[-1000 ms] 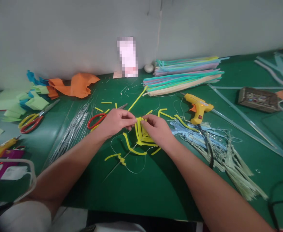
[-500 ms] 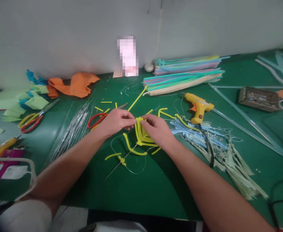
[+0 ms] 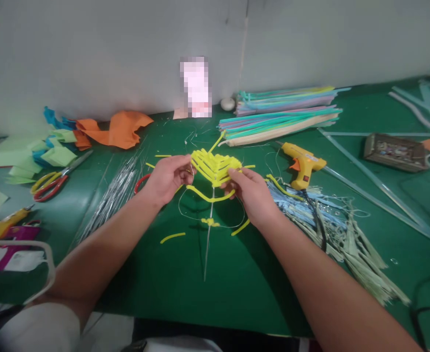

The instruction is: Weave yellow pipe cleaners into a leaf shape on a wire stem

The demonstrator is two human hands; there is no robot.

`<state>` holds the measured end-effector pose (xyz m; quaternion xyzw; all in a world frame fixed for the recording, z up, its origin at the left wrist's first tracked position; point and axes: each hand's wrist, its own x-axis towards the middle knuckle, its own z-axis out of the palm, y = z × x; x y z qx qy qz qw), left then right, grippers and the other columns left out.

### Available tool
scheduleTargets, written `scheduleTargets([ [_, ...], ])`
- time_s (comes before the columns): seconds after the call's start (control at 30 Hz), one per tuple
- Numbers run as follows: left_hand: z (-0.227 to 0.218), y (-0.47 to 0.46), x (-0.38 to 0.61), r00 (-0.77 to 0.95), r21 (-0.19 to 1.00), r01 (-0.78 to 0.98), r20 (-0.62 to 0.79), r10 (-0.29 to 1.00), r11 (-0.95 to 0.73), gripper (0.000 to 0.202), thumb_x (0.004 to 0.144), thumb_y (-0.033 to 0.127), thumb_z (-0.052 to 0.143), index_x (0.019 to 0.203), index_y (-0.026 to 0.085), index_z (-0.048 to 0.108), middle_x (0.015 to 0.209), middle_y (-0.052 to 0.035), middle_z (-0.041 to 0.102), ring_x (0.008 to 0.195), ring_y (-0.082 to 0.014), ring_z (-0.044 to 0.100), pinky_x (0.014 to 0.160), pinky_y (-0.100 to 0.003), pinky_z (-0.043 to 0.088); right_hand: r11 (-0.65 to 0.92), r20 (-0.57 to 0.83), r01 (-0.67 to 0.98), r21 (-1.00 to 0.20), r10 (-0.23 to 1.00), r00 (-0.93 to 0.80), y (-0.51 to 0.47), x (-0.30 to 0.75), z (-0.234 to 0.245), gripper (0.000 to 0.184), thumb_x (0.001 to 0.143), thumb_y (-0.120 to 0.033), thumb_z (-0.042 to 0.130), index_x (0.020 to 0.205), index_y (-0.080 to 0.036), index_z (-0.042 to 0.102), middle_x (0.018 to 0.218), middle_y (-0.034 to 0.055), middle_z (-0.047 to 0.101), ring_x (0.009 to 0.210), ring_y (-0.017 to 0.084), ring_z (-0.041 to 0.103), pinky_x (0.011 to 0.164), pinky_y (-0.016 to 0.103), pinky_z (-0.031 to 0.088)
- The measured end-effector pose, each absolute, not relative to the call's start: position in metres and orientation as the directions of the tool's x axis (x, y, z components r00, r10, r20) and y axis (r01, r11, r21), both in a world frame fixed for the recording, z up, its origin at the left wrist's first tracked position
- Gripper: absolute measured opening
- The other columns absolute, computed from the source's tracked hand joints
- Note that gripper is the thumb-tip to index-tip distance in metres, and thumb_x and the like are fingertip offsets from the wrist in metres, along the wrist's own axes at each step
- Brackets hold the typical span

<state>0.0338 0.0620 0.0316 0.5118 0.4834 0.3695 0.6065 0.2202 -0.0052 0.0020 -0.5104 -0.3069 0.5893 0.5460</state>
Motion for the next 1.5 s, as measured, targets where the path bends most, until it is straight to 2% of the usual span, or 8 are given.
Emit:
scheduleTargets([
  [0.1,0.037,0.067,0.025,0.228,0.957,0.291,-0.064,0.972,-0.006,0.032,0.085,0.045,0.052,0.078,0.016,0.065,0.074,-0.0054,0.064,0.056,-0.0107,0.054,0.056,-0.026,0.043,-0.158,-0.253,-0.406,-0.9,0.948,0.193,-0.003,0.224,0.001,0.022,0.077,-0.038,0.066,0.071,-0.022,0.052,0.061,0.0001,0.056,0.054,0.013,0.051,0.046,0.026,0.037],
  [0.2,0.038,0.074,0.015,0.235,0.679,0.701,0.066,0.97,-0.216,0.018,0.075,0.035,0.066,0.069,0.018,0.065,0.069,-0.0058,0.061,0.065,-0.0156,0.053,0.06,-0.027,0.038,-0.128,-0.257,-0.418,-0.9,0.929,0.267,0.0,0.228,0.0,0.022,0.077,-0.038,0.064,0.073,-0.023,0.048,0.06,-0.0009,0.053,0.054,0.013,0.051,0.042,0.025,0.034],
  [0.3,0.028,0.081,0.011,0.297,0.445,0.851,0.03,0.955,-0.278,0.018,0.073,0.035,0.067,0.066,0.019,0.064,0.069,-0.0063,0.06,0.068,-0.0181,0.051,0.061,-0.029,0.034,-0.147,-0.257,-0.368,-0.918,0.928,0.271,0.0,0.228,-0.001,0.024,0.076,-0.04,0.064,0.072,-0.023,0.046,0.059,-0.0008,0.052,0.055,0.013,0.053,0.041,0.025,0.033],
  [0.5,0.002,0.089,0.014,0.372,0.335,0.873,0.016,0.928,-0.355,0.008,0.075,0.029,0.063,0.075,0.021,0.065,0.076,-0.0062,0.062,0.069,-0.0191,0.053,0.063,-0.029,0.035,-0.154,-0.225,-0.285,-0.946,0.945,0.238,-0.002,0.225,-0.002,0.03,0.075,-0.046,0.063,0.071,-0.024,0.043,0.06,-0.0009,0.051,0.056,0.015,0.053,0.041,0.026,0.033],
  [0.77,0.025,0.086,0.008,0.275,0.624,0.75,0.008,0.962,-0.22,0.013,0.077,0.029,0.061,0.081,0.02,0.069,0.072,-0.0051,0.067,0.061,-0.0156,0.055,0.059,-0.028,0.037,-0.151,-0.251,-0.353,-0.923,0.934,0.256,-0.001,0.227,-0.001,0.024,0.076,-0.04,0.062,0.071,-0.023,0.045,0.06,-0.0008,0.05,0.055,0.013,0.05,0.041,0.025,0.031],
  [1.1,0.046,0.086,-0.004,0.286,0.668,0.728,-0.094,0.954,-0.153,0.022,0.079,0.038,0.062,0.073,0.019,0.071,0.065,-0.0056,0.066,0.053,-0.0134,0.053,0.054,-0.029,0.036,-0.133,-0.262,-0.453,-0.882,0.936,0.236,0.001,0.229,0.001,0.02,0.079,-0.037,0.06,0.072,-0.023,0.047,0.058,-0.002,0.046,0.049,0.01,0.043,0.039,0.024,0.03],
  [1.2,0.046,0.085,-0.003,0.286,0.577,0.789,-0.042,0.957,-0.211,0.025,0.08,0.042,0.061,0.073,0.02,0.071,0.072,-0.0062,0.068,0.06,-0.0151,0.057,0.056,-0.029,0.038,-0.115,-0.265,-0.491,-0.863,0.932,0.248,0.002,0.229,0.001,0.02,0.077,-0.036,0.061,0.072,-0.022,0.047,0.057,-0.0028,0.046,0.047,0.009,0.042,0.037,0.022,0.029],
  [1.5,0.027,0.072,0.026,0.441,0.039,0.897,-0.112,0.89,-0.44,0.019,0.086,0.029,0.052,0.086,0.017,0.067,0.084,-0.0094,0.069,0.078,-0.0249,0.065,0.063,-0.033,0.046,-0.172,-0.309,-0.462,-0.87,0.92,0.24,-0.002,0.223,0.004,0.024,0.071,-0.033,0.071,0.066,-0.019,0.052,0.054,-0.003,0.05,0.049,0.008,0.05,0.036,0.018,0.031],
])
